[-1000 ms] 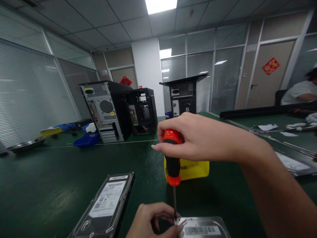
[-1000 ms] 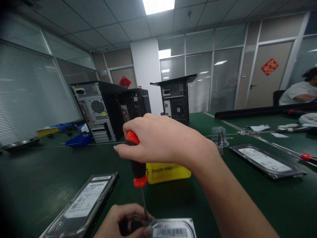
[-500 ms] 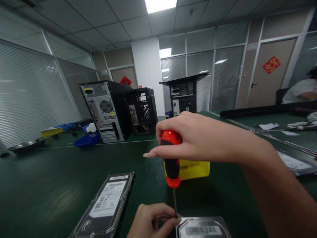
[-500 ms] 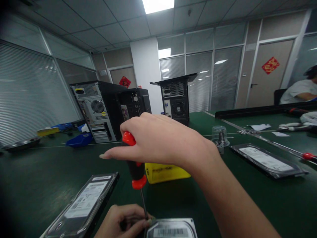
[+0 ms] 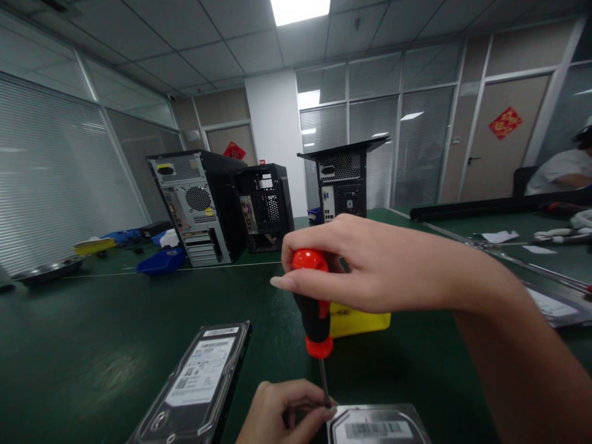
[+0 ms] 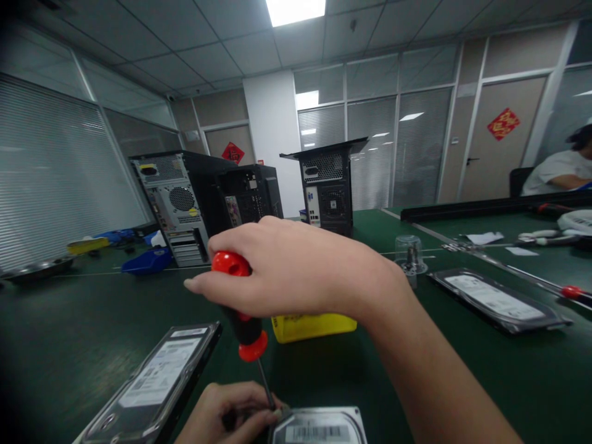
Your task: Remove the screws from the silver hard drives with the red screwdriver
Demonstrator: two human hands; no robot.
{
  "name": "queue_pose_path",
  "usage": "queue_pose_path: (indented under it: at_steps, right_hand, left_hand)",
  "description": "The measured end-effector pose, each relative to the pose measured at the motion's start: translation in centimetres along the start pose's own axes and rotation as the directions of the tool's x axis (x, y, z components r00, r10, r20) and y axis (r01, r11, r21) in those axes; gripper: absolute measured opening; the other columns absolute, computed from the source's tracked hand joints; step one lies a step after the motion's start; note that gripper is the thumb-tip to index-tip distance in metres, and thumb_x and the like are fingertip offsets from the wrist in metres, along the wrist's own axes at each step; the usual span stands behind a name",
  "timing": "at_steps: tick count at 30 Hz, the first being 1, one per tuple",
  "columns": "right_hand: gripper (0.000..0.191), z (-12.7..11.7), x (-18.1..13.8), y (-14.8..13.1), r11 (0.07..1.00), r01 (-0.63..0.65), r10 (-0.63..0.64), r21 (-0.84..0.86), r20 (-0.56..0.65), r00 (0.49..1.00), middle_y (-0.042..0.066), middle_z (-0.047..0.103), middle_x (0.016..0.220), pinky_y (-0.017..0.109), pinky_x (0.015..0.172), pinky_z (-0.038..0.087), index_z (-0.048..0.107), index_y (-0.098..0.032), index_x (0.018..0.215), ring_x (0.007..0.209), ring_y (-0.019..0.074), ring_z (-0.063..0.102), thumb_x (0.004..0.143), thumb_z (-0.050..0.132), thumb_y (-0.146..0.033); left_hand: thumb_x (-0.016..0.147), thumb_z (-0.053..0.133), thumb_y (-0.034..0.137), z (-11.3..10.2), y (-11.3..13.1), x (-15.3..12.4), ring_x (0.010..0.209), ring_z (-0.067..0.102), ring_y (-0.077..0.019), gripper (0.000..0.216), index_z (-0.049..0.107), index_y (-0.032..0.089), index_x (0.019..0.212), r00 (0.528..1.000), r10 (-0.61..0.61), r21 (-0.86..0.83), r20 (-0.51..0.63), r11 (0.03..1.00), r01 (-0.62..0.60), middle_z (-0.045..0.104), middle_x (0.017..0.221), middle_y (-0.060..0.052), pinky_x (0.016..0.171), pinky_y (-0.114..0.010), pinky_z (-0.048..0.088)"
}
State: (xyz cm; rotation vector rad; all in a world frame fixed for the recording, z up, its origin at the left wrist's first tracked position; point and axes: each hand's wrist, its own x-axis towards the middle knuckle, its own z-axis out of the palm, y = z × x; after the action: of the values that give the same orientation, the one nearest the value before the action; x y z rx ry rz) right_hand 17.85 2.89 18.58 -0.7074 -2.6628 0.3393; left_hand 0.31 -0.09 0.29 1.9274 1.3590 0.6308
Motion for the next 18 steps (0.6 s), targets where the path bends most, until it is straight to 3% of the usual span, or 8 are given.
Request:
queue_pose_path:
  at_steps: [6,13,18]
  right_hand:
    - [0.039,0.1,0.2,0.4,1.000,0.006,-0.006,0.003,-0.017,1.000,-0.003,0.062,0.070,0.024,0.058,0.041,0.058,-0.019,0.077,0.062,0.0100,0.056,0.085,0.042,-0.054]
    - [0.044,0.2,0.3,0.5,0.999,0.005,-0.007,-0.039,-0.066,0.998,-0.004,0.060,0.066,0.023,0.050,0.038,0.057,-0.019,0.073,0.058,0.0097,0.054,0.082,0.043,-0.060]
    - [0.046,0.2,0.2,0.6,0.999,-0.008,0.006,-0.036,-0.058,0.998,-0.003,0.060,0.066,0.022,0.049,0.038,0.057,-0.019,0.073,0.058,0.0100,0.054,0.081,0.043,-0.062]
  left_hand:
    - [0.081,0.059,0.027,0.2,0.3,-0.1,0.052,0.056,-0.0130,0.019,0.075,0.018,0.083,1.000,-0.009,0.038,-0.013,0.999,0.009,0.073,0.069,-0.003,0.047,-0.019,0.033]
    - [0.074,0.067,0.026,0.4,1.0,0.4,0.058,0.063,-0.0148,0.016,0.074,0.013,0.080,0.999,-0.027,-0.028,-0.034,0.999,0.026,0.074,0.069,-0.005,0.047,-0.017,0.037]
    - [0.078,0.065,0.032,0.4,0.8,0.3,0.056,0.065,-0.0154,0.021,0.074,0.014,0.076,0.998,-0.046,0.045,-0.039,0.998,0.047,0.075,0.065,-0.004,0.049,-0.018,0.042]
